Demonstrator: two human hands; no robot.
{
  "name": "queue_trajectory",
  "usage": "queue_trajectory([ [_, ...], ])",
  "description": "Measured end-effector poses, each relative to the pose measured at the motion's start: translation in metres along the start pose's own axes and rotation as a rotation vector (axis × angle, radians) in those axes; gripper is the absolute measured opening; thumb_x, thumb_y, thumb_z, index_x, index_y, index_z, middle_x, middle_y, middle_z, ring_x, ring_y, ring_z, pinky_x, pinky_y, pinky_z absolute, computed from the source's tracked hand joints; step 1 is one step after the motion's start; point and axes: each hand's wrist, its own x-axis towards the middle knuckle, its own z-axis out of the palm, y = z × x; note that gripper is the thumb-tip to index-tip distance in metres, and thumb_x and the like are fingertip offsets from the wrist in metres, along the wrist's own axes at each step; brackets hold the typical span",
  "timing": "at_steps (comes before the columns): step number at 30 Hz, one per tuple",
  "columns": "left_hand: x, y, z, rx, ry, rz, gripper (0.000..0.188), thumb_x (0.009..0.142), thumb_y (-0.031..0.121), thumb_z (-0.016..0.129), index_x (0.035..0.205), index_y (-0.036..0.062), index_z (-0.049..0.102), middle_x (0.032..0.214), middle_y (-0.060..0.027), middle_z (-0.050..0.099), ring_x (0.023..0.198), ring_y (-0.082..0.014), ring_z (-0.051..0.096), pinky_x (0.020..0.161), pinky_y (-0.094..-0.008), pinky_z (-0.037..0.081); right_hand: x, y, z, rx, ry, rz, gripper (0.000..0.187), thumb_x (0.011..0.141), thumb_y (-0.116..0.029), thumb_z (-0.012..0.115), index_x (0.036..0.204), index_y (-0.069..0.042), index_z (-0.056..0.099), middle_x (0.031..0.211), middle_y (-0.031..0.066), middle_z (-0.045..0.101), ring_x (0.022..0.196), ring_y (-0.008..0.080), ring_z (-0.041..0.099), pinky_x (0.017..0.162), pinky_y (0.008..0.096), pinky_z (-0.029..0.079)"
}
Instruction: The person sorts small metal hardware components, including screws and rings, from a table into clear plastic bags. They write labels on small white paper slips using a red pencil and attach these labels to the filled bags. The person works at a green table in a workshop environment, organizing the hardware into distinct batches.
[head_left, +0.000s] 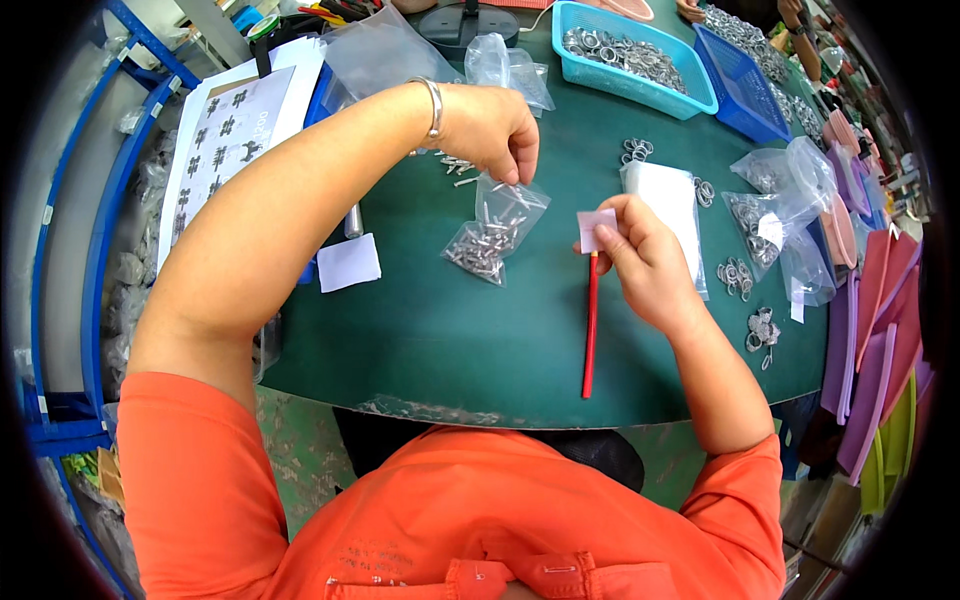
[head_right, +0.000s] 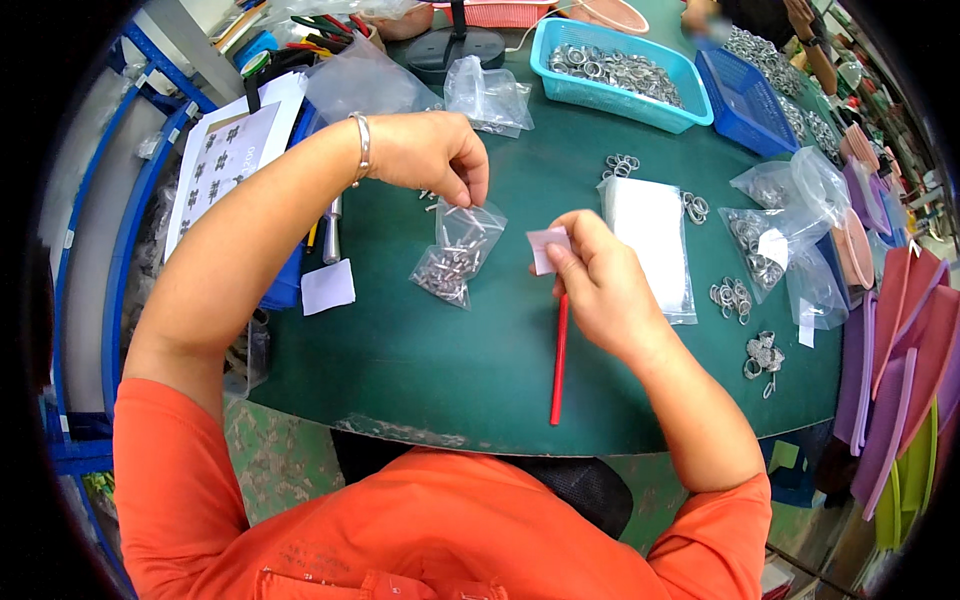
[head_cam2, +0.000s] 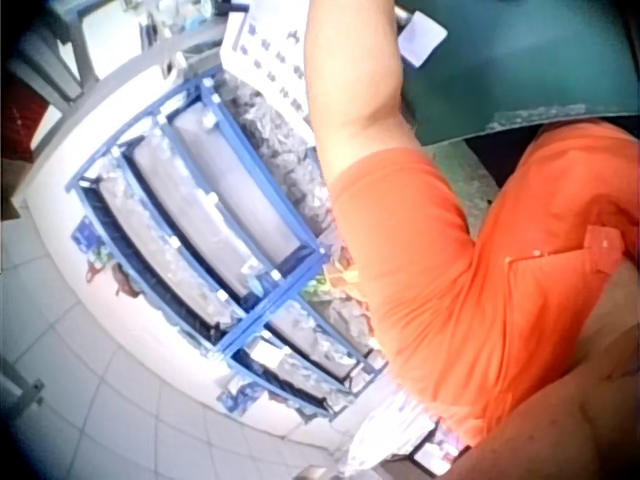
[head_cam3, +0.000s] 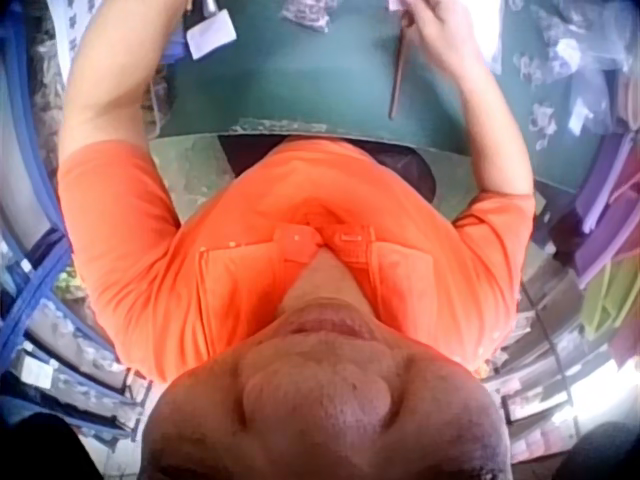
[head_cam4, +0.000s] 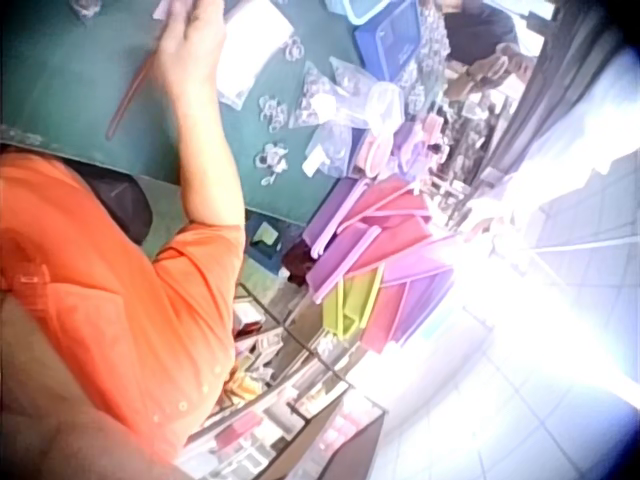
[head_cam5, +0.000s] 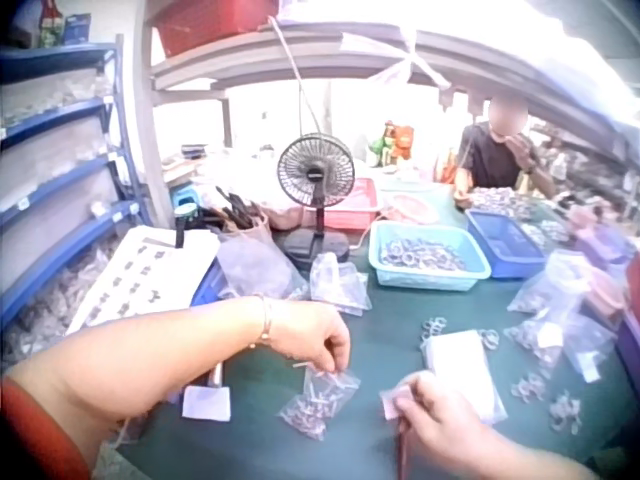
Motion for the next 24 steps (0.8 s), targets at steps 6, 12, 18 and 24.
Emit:
queue_trajectory([
  [6,0.004,-0.002,0.013,0.285,0.34,0.17,0.014,0.077,0.0,0.07,0.091,0.0016,0.071,0.087,-0.014,0.072,0.082,-0.0255,0.07,0.072,-0.0342,0.055,0.019,-0.004,0.001,-0.055,0.038,-0.091,0.011,0.098,-0.008,0.056,0.102,0.002,0.057,0.082,0.0058,0.064,0.07,0.0103,0.057,0.065,0.0263,0.048],
  [12,0.01,-0.016,0.016,0.321,0.323,0.171,0.014,0.078,-0.002,0.068,0.091,0.0014,0.07,0.088,-0.0155,0.071,0.083,-0.0271,0.07,0.073,-0.0363,0.054,0.025,-0.012,0.004,-0.041,0.036,-0.067,0.011,0.096,-0.008,0.059,0.101,0.002,0.059,0.082,0.0049,0.064,0.071,0.0095,0.057,0.064,0.0262,0.048],
  [18,0.028,-0.036,0.021,0.095,0.392,0.041,0.013,0.083,-0.001,0.063,0.094,0.0005,0.07,0.084,-0.0127,0.071,0.081,-0.0214,0.069,0.074,-0.0343,0.054,0.021,0.0,-0.001,-0.05,0.033,-0.025,0.012,0.095,-0.008,0.06,0.101,0.002,0.06,0.082,0.0048,0.065,0.07,0.0089,0.057,0.064,0.0257,0.048],
  [24,0.024,-0.05,0.018,-0.037,0.113,0.033,0.017,0.084,0.0,0.062,0.097,0.0011,0.072,0.088,-0.0072,0.072,0.084,-0.0168,0.066,0.078,-0.0311,0.053,0.014,0.005,-0.005,-0.049,0.017,0.007,0.012,0.095,-0.007,0.059,0.102,0.003,0.061,0.083,0.0055,0.065,0.071,0.0095,0.057,0.064,0.0254,0.048],
])
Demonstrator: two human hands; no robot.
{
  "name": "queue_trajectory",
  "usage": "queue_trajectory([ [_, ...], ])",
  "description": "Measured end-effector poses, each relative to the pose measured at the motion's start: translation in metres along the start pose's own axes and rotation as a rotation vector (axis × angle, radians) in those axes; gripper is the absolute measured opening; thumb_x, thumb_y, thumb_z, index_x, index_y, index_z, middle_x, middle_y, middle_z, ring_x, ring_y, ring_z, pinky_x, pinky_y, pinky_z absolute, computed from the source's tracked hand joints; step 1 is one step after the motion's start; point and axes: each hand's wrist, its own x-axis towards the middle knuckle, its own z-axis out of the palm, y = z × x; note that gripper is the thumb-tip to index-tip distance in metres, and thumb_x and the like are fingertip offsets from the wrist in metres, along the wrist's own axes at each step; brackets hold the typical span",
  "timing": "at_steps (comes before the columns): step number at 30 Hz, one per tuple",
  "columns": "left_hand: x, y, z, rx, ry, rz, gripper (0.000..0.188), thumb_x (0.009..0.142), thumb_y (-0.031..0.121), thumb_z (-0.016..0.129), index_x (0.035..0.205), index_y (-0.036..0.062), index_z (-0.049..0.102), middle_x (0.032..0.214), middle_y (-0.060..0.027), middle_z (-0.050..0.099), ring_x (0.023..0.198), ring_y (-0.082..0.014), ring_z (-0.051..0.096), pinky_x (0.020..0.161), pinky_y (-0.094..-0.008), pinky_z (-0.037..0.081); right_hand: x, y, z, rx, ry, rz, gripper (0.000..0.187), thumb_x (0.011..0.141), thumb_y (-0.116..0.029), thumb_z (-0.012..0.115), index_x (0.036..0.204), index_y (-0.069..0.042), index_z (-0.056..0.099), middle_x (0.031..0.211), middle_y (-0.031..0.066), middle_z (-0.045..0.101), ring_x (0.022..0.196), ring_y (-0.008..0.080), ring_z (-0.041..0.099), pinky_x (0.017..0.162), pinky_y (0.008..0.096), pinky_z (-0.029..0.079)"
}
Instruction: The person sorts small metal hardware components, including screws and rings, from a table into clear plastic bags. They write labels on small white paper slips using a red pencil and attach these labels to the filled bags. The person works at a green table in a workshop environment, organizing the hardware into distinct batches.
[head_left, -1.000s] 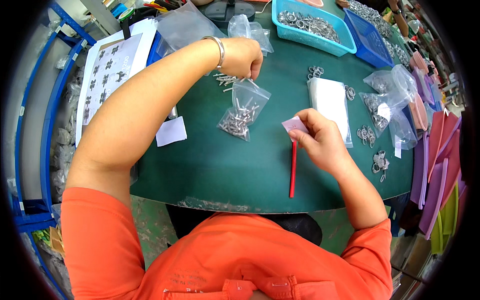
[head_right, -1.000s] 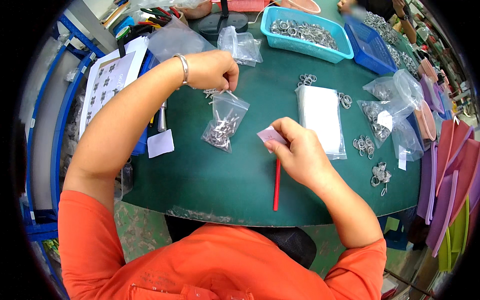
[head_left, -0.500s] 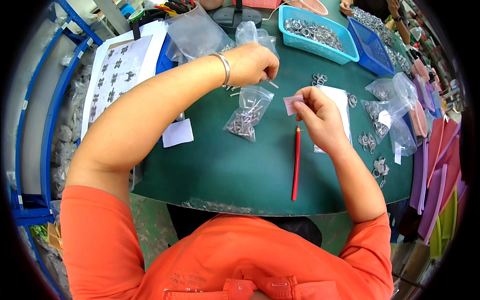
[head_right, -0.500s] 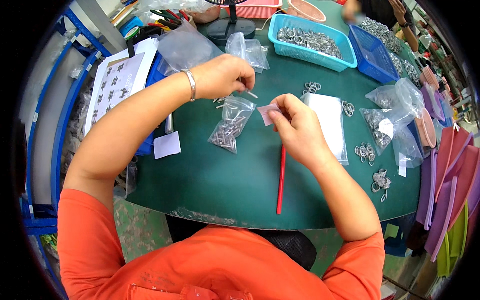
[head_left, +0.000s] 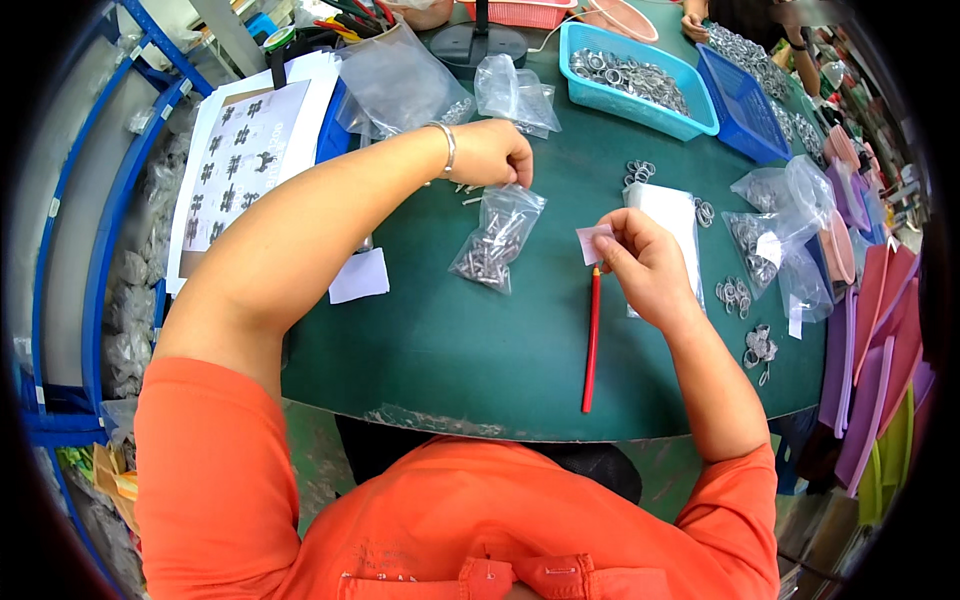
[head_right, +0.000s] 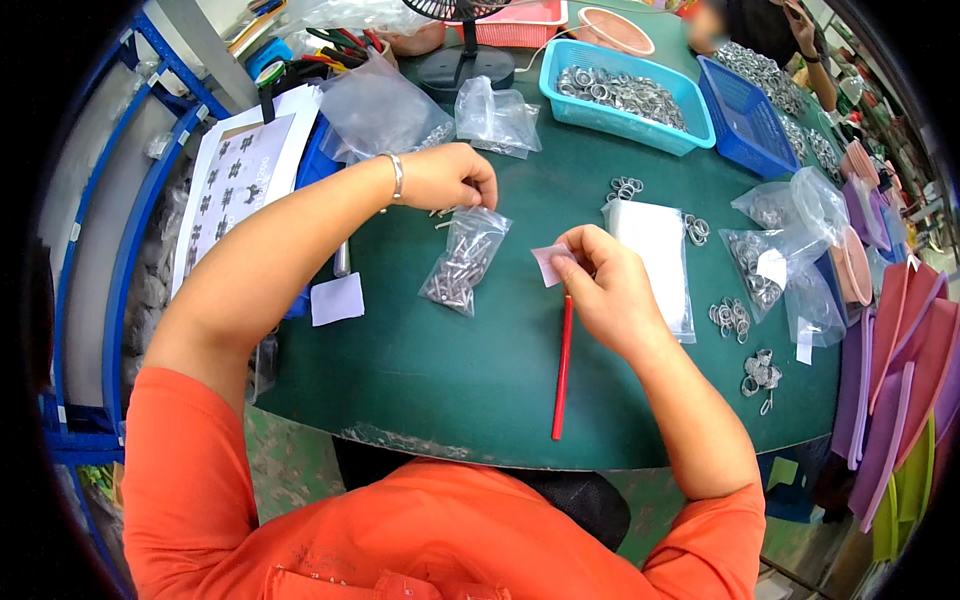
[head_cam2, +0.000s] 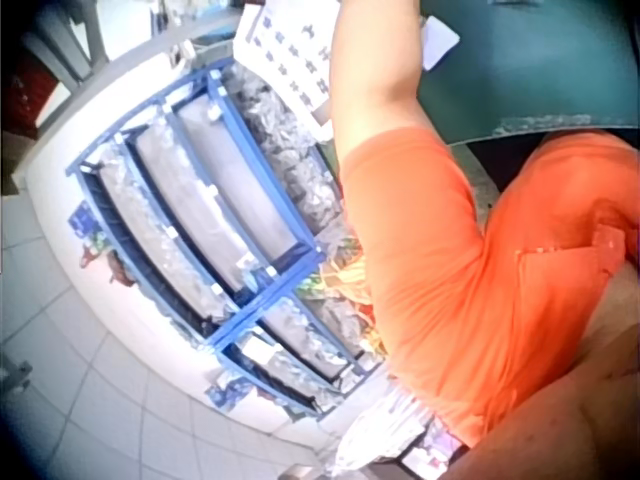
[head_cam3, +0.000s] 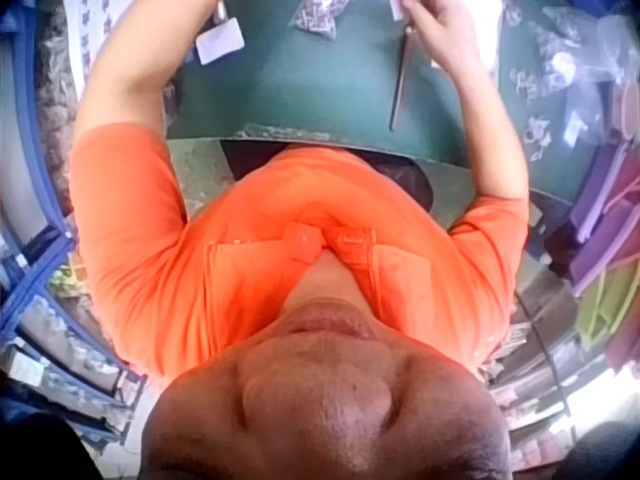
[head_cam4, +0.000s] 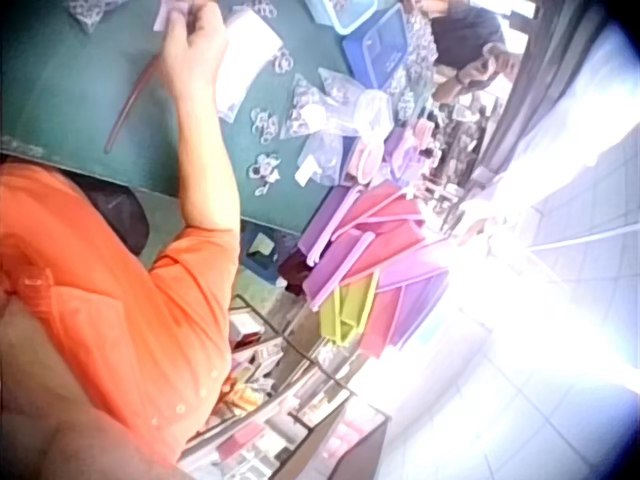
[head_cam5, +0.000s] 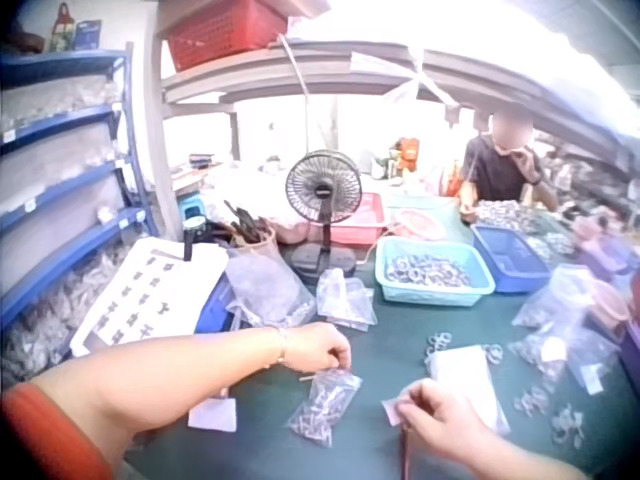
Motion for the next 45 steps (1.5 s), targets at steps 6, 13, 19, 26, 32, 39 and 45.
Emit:
queue_trajectory([
  [6,-0.021,0.023,-0.01,-0.115,-0.213,-0.197,0.02,0.087,0.008,0.065,0.105,0.001,0.069,0.09,-0.0052,0.072,0.084,-0.015,0.064,0.078,-0.0312,0.052,0.009,0.004,-0.001,-0.131,0.033,-0.097,0.014,0.094,-0.005,0.059,0.105,0.003,0.061,0.087,0.0071,0.067,0.076,0.0108,0.061,0.068,0.0261,0.05],
  [13,-0.079,0.053,0.02,0.482,0.131,0.353,0.017,0.071,0.003,0.074,0.084,0.0078,0.064,0.085,-0.0046,0.066,0.091,-0.0249,0.061,0.082,-0.0395,0.047,0.023,-0.033,0.021,0.118,0.099,-0.162,0.02,0.087,0.003,0.066,0.106,0.003,0.06,0.089,0.0074,0.068,0.08,0.0102,0.064,0.071,0.0243,0.052],
  [19,-0.12,0.053,0.062,0.619,0.693,0.473,0.018,0.067,0.006,0.074,0.079,0.0117,0.062,0.079,0.0009,0.06,0.083,-0.0223,0.056,0.076,-0.0368,0.04,0.026,-0.056,0.044,0.057,-0.023,-0.236,0.019,0.085,-0.001,0.069,0.102,0.004,0.063,0.087,0.01,0.071,0.077,0.0118,0.066,0.069,0.0265,0.054],
  [26,-0.133,0.055,0.074,0.617,0.775,0.541,0.015,0.068,0.004,0.071,0.079,0.0101,0.063,0.08,-0.0003,0.06,0.079,-0.0208,0.055,0.075,-0.0355,0.04,0.02,-0.088,0.048,-0.448,-0.358,-0.298,0.014,0.075,-0.004,0.07,0.088,0.001,0.072,0.08,0.0195,0.07,0.071,0.0316,0.069,0.067,0.0377,0.054],
  [32,-0.133,0.059,0.076,0.637,0.808,0.589,0.013,0.07,0.006,0.072,0.079,0.0104,0.064,0.08,0.0005,0.061,0.078,-0.0205,0.056,0.077,-0.0358,0.041,0.04,-0.097,0.06,-0.769,-0.529,-0.302,0.012,0.076,-0.012,0.072,0.085,-0.005,0.075,0.082,0.0208,0.069,0.076,0.0363,0.067,0.069,0.0421,0.053],
  [39,-0.133,0.042,0.076,0.528,0.781,0.482,0.023,0.068,0.013,0.08,0.085,0.0109,0.065,0.09,-0.0021,0.059,0.088,-0.0245,0.056,0.08,-0.0362,0.042,0.051,-0.106,0.065,-0.8,-0.686,-0.194,0.019,0.083,-0.022,0.068,0.087,-0.005,0.075,0.084,0.0189,0.071,0.078,0.036,0.068,0.071,0.0421,0.054],
  [45,-0.141,0.025,0.073,0.338,0.693,0.216,0.033,0.071,0.012,0.082,0.097,0.0074,0.062,0.108,-0.0101,0.055,0.105,-0.0308,0.054,0.09,-0.0388,0.045,0.041,-0.081,0.056,-0.417,-0.639,-0.084,0.025,0.097,-0.019,0.056,0.111,-0.001,0.067,0.087,0.0156,0.07,0.073,0.0217,0.064,0.07,0.0353,0.051],
])
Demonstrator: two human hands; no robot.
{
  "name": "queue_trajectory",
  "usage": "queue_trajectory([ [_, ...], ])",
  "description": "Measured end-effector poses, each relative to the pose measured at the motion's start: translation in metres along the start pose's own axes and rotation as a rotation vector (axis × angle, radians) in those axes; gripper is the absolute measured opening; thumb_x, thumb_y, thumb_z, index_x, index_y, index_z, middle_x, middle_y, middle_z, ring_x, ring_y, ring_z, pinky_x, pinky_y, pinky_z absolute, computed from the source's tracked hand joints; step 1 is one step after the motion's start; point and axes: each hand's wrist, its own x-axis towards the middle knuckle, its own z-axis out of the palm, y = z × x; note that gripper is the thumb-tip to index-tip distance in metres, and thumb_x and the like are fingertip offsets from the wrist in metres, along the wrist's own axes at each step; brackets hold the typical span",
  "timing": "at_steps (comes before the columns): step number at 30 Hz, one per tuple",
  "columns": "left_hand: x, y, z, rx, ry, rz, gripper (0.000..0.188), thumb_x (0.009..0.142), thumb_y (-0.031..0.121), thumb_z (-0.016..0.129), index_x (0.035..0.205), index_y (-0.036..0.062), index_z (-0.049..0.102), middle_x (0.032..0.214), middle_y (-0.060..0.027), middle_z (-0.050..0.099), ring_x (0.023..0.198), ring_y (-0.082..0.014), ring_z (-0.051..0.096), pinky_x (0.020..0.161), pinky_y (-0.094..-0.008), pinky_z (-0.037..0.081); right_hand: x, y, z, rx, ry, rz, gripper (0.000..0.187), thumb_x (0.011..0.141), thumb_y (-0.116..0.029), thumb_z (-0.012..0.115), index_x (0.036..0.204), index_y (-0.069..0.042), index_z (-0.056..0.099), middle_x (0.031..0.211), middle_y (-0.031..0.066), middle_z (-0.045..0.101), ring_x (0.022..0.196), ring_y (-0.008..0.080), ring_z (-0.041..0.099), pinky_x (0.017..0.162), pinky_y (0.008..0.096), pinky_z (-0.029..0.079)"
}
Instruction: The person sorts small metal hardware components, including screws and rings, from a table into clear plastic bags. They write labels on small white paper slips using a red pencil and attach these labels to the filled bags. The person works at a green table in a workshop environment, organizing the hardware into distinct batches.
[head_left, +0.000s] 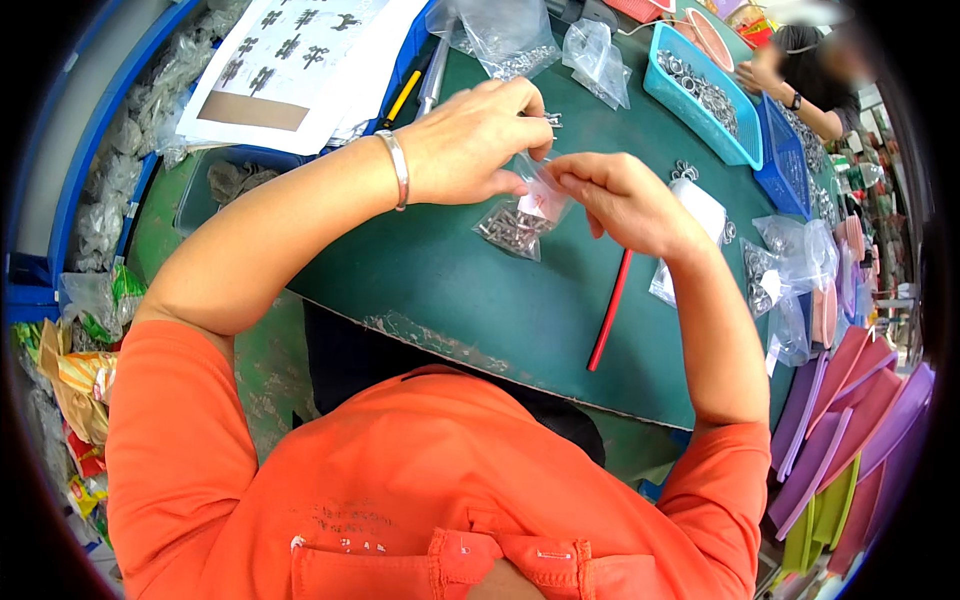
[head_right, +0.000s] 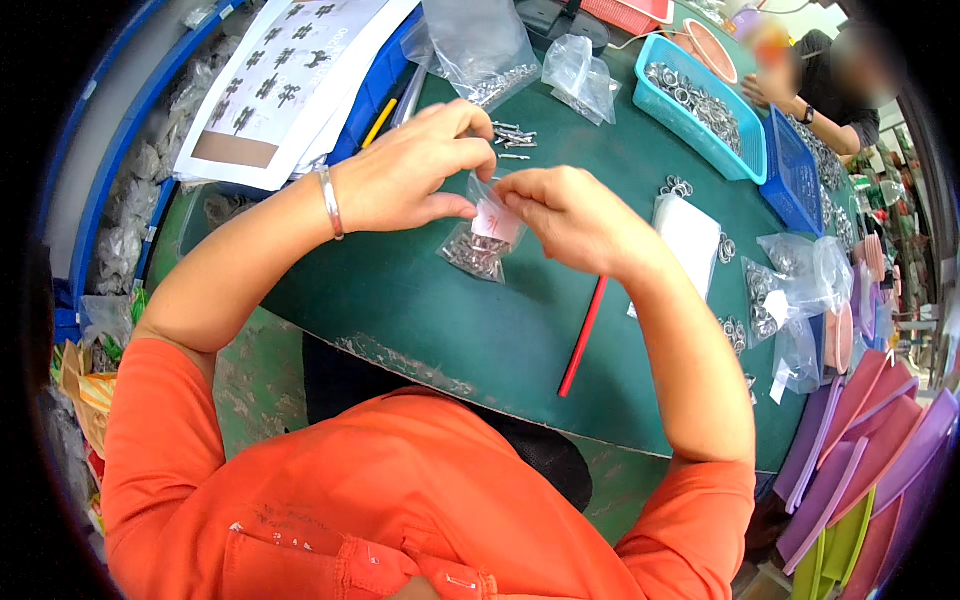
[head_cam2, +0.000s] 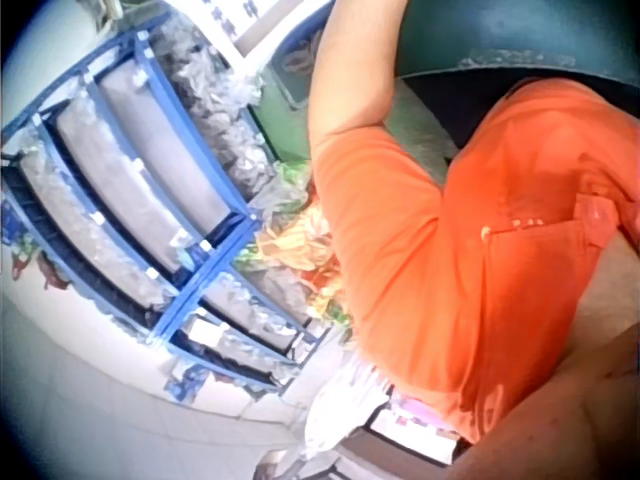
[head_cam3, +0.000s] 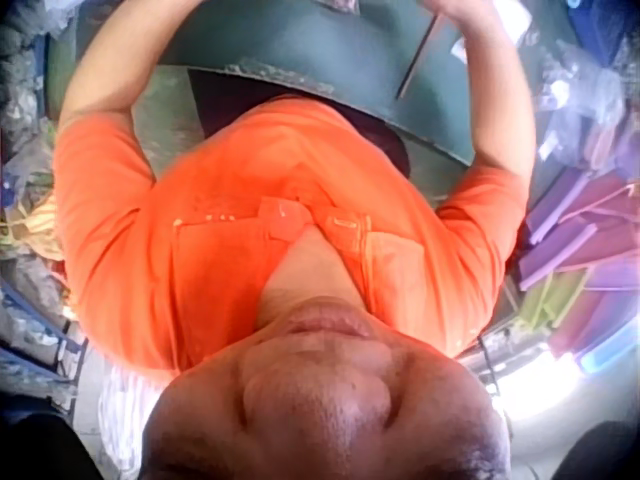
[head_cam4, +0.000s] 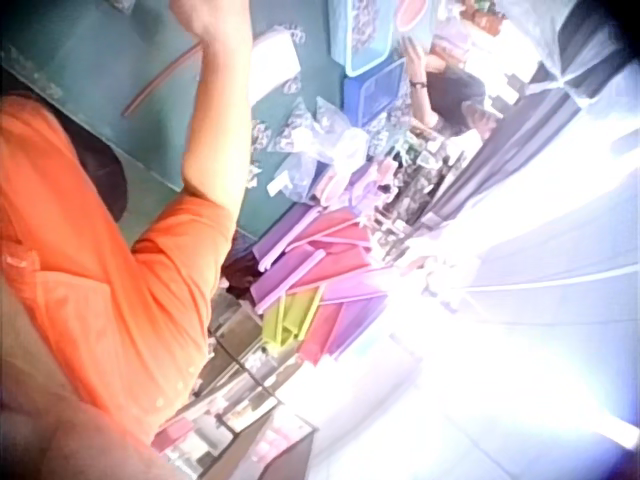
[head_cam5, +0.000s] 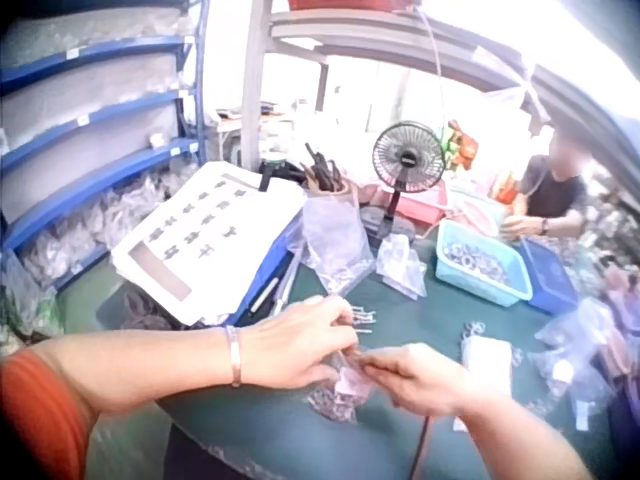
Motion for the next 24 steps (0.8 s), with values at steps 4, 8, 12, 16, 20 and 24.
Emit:
queue_trajectory([
  [4,0.001,0.0,0.011,-0.295,-0.168,-0.083,0.027,0.08,0.009,0.074,0.103,0.0021,0.061,0.103,-0.0155,0.062,0.099,-0.0329,0.062,0.086,-0.039,0.05,-0.016,0.011,0.023,0.03,0.172,-0.181,0.021,0.089,-0.011,0.066,0.106,0.002,0.066,0.087,0.014,0.069,0.074,0.0252,0.065,0.07,0.0363,0.052],
  [8,-0.004,0.008,0.011,-0.215,0.003,-0.089,0.011,0.081,0.006,0.071,0.088,0.0006,0.065,0.089,-0.0132,0.066,0.084,-0.0314,0.065,0.074,-0.0385,0.052,-0.021,0.014,0.037,-0.068,0.352,-0.269,0.022,0.078,0.001,0.071,0.099,0.002,0.065,0.086,0.0154,0.068,0.079,0.0336,0.066,0.072,0.0378,0.053],
  [12,-0.017,0.027,0.002,-0.168,0.101,0.004,0.008,0.079,0.004,0.071,0.084,0.0013,0.066,0.084,-0.0118,0.063,0.079,-0.0308,0.064,0.069,-0.0367,0.052,-0.032,-0.002,0.04,-0.015,0.324,-0.22,0.018,0.077,0.002,0.07,0.095,0.001,0.066,0.085,0.0162,0.067,0.08,0.0348,0.066,0.071,0.0379,0.053],
  [16,-0.029,0.043,-0.004,-0.219,0.118,-0.016,0.009,0.077,0.004,0.072,0.082,0.002,0.065,0.084,-0.0104,0.062,0.077,-0.0301,0.063,0.068,-0.0354,0.052,-0.042,-0.014,0.037,-0.118,0.198,-0.25,0.014,0.077,0.003,0.069,0.091,0.0,0.067,0.089,0.0175,0.068,0.081,0.0349,0.067,0.071,0.0368,0.053],
  [20,-0.04,0.049,0.005,-0.231,0.098,-0.039,0.01,0.076,0.003,0.074,0.084,0.0022,0.066,0.086,-0.0105,0.062,0.077,-0.0292,0.063,0.067,-0.0348,0.053,-0.04,-0.009,0.051,-0.053,0.153,-0.2,0.015,0.078,0.004,0.067,0.092,-0.001,0.067,0.091,0.018,0.068,0.083,0.0342,0.067,0.071,0.0366,0.053],
  [24,-0.047,0.057,-0.003,-0.234,0.094,-0.064,0.012,0.075,0.002,0.074,0.084,0.0014,0.067,0.085,-0.01,0.062,0.076,-0.0288,0.063,0.066,-0.0348,0.052,-0.046,-0.012,0.06,0.089,0.141,-0.116,0.018,0.077,0.004,0.068,0.093,-0.002,0.067,0.092,0.0171,0.068,0.085,0.0334,0.067,0.069,0.0365,0.052],
])
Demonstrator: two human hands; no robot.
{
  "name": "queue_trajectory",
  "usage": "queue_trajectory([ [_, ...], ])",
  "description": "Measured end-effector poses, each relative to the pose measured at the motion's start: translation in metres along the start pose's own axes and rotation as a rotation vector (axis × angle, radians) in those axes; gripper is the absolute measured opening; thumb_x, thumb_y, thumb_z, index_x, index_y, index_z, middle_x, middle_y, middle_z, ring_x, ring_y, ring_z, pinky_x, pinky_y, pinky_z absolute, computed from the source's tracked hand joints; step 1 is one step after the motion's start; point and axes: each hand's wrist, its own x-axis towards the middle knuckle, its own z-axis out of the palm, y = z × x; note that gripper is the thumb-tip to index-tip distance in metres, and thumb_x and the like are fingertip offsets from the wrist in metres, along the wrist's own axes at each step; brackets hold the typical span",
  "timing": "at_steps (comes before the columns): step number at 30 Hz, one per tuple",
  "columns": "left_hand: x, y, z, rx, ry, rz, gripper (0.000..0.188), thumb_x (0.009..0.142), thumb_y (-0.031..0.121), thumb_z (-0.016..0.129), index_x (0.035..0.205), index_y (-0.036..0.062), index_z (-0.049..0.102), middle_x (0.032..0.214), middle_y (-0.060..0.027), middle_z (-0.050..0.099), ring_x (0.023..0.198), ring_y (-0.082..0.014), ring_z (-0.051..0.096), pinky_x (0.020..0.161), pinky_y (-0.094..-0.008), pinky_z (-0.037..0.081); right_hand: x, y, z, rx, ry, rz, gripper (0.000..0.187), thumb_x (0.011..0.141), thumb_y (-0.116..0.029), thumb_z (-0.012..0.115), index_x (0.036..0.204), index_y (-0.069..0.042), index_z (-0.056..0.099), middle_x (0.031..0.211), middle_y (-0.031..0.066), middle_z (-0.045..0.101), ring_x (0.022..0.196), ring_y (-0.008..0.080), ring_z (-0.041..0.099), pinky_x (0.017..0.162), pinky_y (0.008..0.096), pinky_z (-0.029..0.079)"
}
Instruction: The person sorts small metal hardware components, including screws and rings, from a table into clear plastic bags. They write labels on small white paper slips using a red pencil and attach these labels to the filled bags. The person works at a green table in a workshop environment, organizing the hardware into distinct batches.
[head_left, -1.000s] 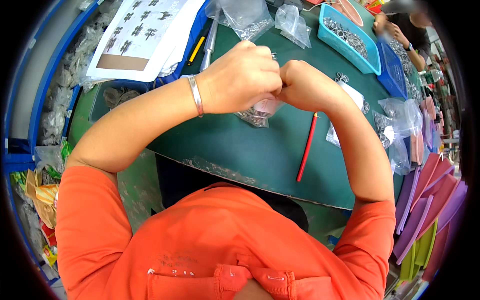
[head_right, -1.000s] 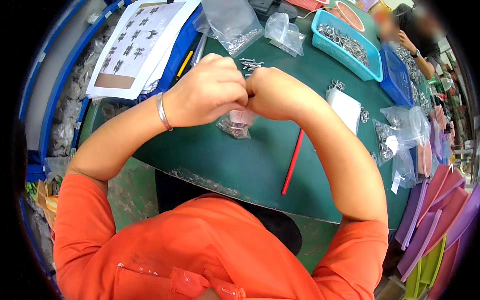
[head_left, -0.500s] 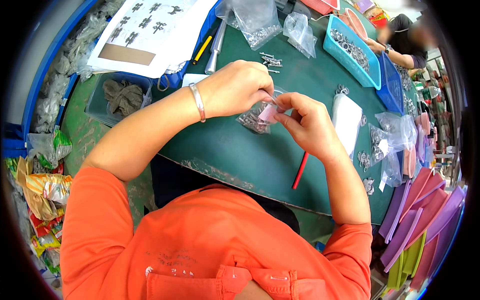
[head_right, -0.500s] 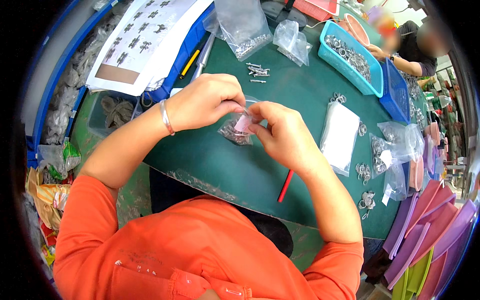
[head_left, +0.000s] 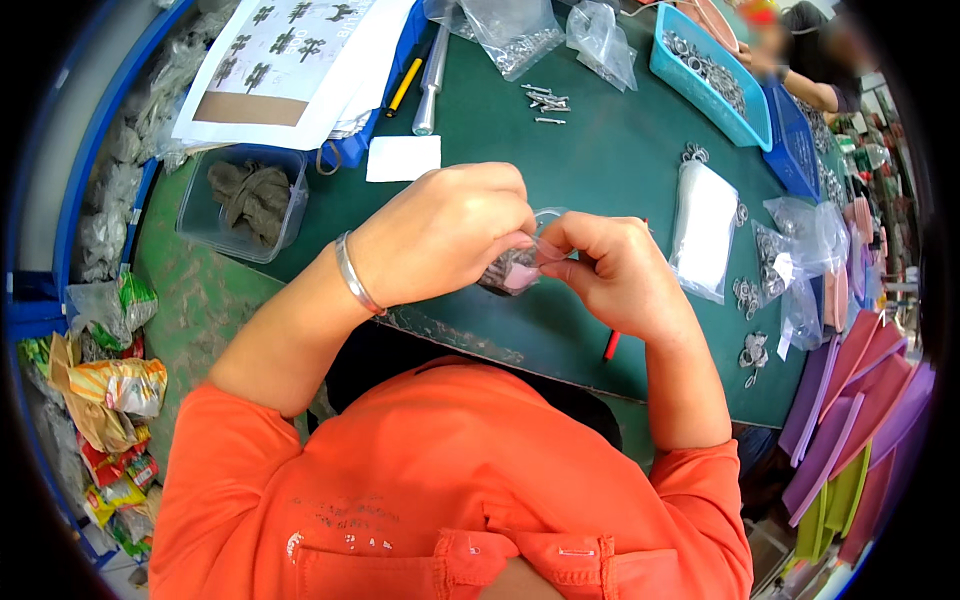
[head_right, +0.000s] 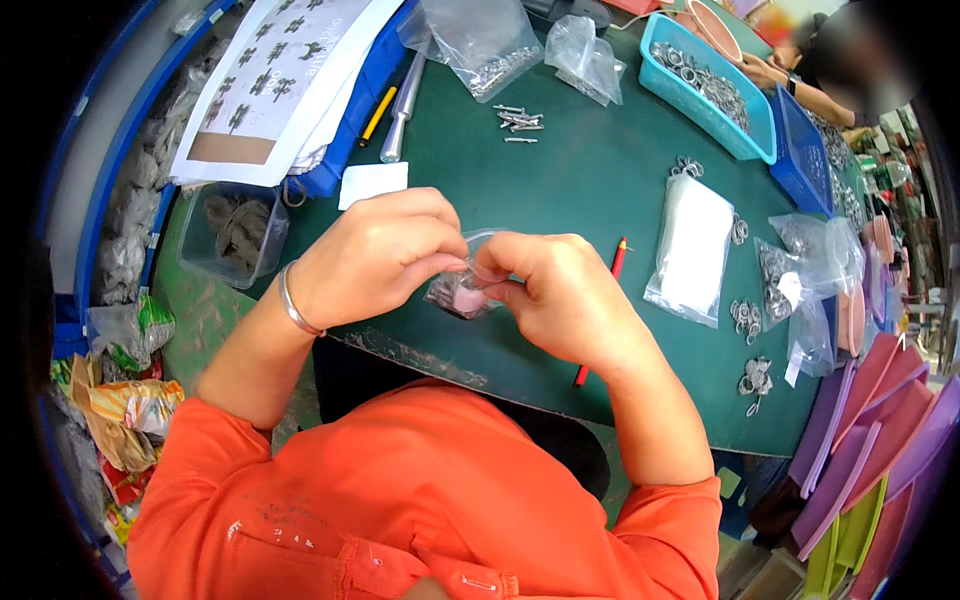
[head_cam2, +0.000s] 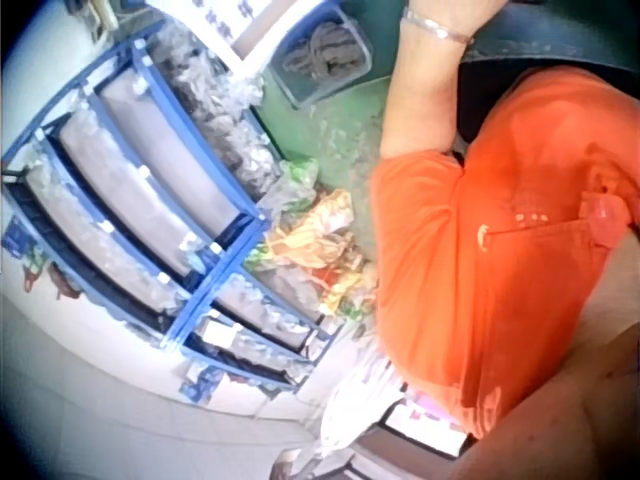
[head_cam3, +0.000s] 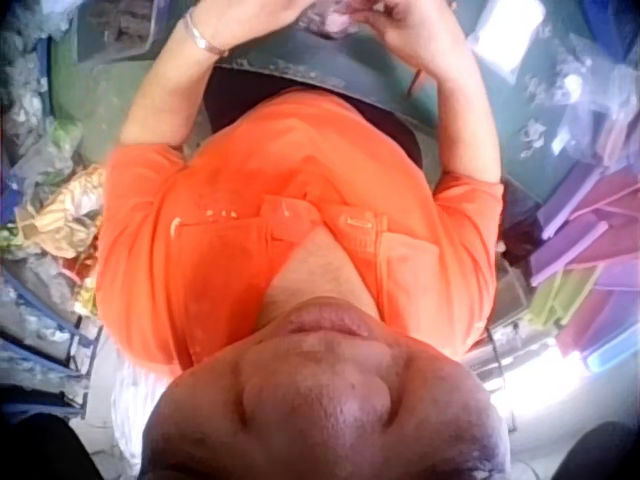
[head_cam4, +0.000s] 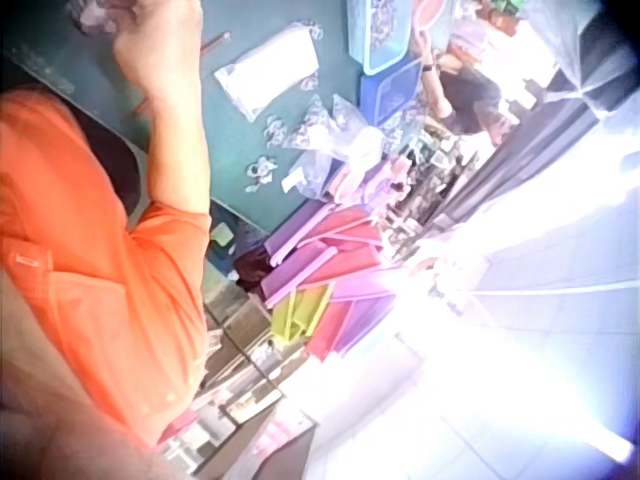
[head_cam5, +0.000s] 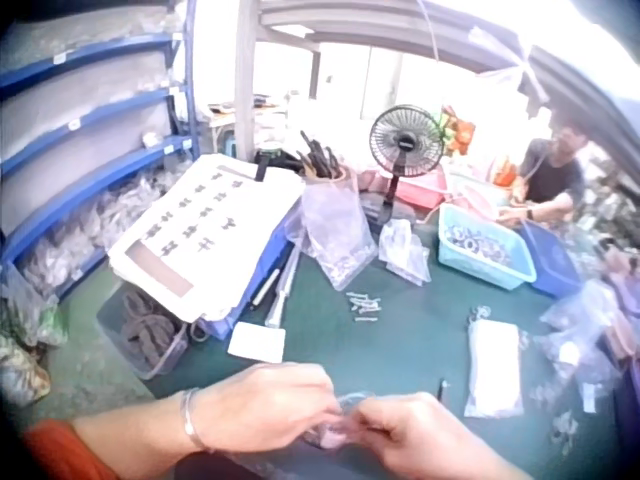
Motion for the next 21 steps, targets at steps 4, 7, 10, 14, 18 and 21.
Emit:
queue_trajectory([
  [4,-0.007,0.008,0.0,-0.017,0.055,-0.04,0.014,0.073,-0.002,0.075,0.084,0.0008,0.067,0.084,-0.0106,0.064,0.075,-0.0278,0.064,0.065,-0.0336,0.052,-0.003,0.011,0.01,-0.041,0.206,-0.305,0.02,0.076,0.005,0.07,0.093,-0.004,0.067,0.094,0.0145,0.069,0.087,0.0317,0.068,0.068,0.0365,0.052],
  [7,-0.016,0.015,0.004,-0.067,0.128,-0.124,0.016,0.073,-0.005,0.075,0.086,0.0007,0.067,0.083,-0.0114,0.066,0.074,-0.0262,0.066,0.065,-0.0329,0.053,-0.009,0.015,0.014,-0.144,0.413,-0.327,0.023,0.073,0.005,0.073,0.094,-0.004,0.067,0.091,0.0128,0.068,0.082,0.0299,0.067,0.069,0.0363,0.051],
  [10,-0.022,0.023,0.006,-0.08,0.193,-0.184,0.016,0.075,-0.004,0.071,0.086,0.0028,0.063,0.079,-0.0114,0.062,0.072,-0.03,0.063,0.064,-0.0367,0.052,-0.012,0.032,0.02,0.009,0.406,-0.299,0.028,0.071,0.004,0.075,0.096,-0.003,0.068,0.088,0.0113,0.067,0.075,0.0279,0.065,0.073,0.0364,0.051],
  [14,-0.039,0.02,0.008,-0.13,0.273,0.041,0.023,0.072,-0.009,0.078,0.088,-0.0012,0.064,0.081,-0.0113,0.068,0.07,-0.0224,0.068,0.065,-0.0325,0.054,-0.032,0.011,0.03,0.154,0.5,-0.15,0.028,0.07,0.0,0.078,0.097,-0.005,0.069,0.086,0.0073,0.067,0.07,0.0253,0.063,0.071,0.0366,0.047],
  [18,-0.041,0.024,0.01,-0.151,0.131,-0.159,0.017,0.074,-0.003,0.077,0.088,0.0003,0.068,0.077,-0.0099,0.063,0.066,-0.0237,0.061,0.061,-0.034,0.049,-0.032,0.014,0.028,-0.165,0.401,-0.337,0.021,0.072,-0.003,0.077,0.091,-0.007,0.07,0.083,0.0027,0.065,0.07,0.0229,0.06,0.065,0.0346,0.042],
  [21,-0.042,0.02,0.013,-0.113,0.141,-0.067,0.014,0.073,0.0,0.077,0.084,0.0011,0.069,0.075,-0.009,0.059,0.064,-0.0242,0.055,0.057,-0.0347,0.044,-0.028,0.011,0.038,-0.203,0.465,-0.397,0.013,0.069,-0.007,0.077,0.078,-0.009,0.067,0.076,0.0022,0.059,0.071,0.0228,0.055,0.063,0.035,0.039],
])
